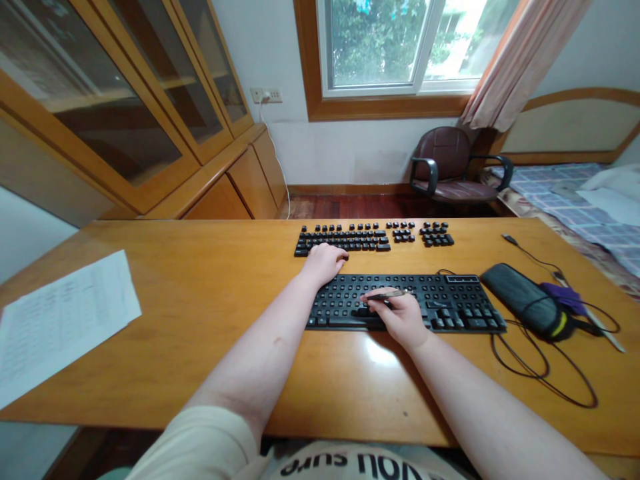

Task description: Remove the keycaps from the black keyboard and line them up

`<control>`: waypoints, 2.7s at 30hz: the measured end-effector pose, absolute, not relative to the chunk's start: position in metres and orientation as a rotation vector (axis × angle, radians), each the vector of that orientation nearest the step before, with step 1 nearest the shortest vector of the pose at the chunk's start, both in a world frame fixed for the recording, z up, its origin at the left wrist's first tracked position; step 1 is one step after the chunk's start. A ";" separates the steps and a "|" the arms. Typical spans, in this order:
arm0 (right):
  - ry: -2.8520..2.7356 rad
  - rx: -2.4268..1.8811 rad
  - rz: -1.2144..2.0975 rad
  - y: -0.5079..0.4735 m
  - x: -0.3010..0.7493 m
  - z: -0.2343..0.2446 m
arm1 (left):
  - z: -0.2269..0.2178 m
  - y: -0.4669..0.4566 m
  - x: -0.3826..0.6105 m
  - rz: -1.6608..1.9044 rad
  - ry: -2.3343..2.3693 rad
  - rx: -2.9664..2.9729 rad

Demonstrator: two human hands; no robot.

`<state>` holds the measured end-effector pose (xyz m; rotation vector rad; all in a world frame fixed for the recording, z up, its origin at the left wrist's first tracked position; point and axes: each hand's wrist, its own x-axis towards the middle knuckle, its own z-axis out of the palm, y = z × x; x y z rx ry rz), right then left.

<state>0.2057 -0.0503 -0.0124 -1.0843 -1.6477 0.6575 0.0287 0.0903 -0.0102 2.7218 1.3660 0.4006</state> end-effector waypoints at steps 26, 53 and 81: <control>-1.636 -1.098 0.697 -0.051 0.206 -0.013 | -0.005 0.086 0.027 0.465 1.419 2.704; -1.648 -1.097 0.659 -0.051 0.206 -0.010 | -0.005 0.087 0.023 0.573 1.535 2.639; -1.625 -1.098 0.691 -0.050 0.206 -0.014 | -0.010 0.093 0.023 0.422 1.463 2.677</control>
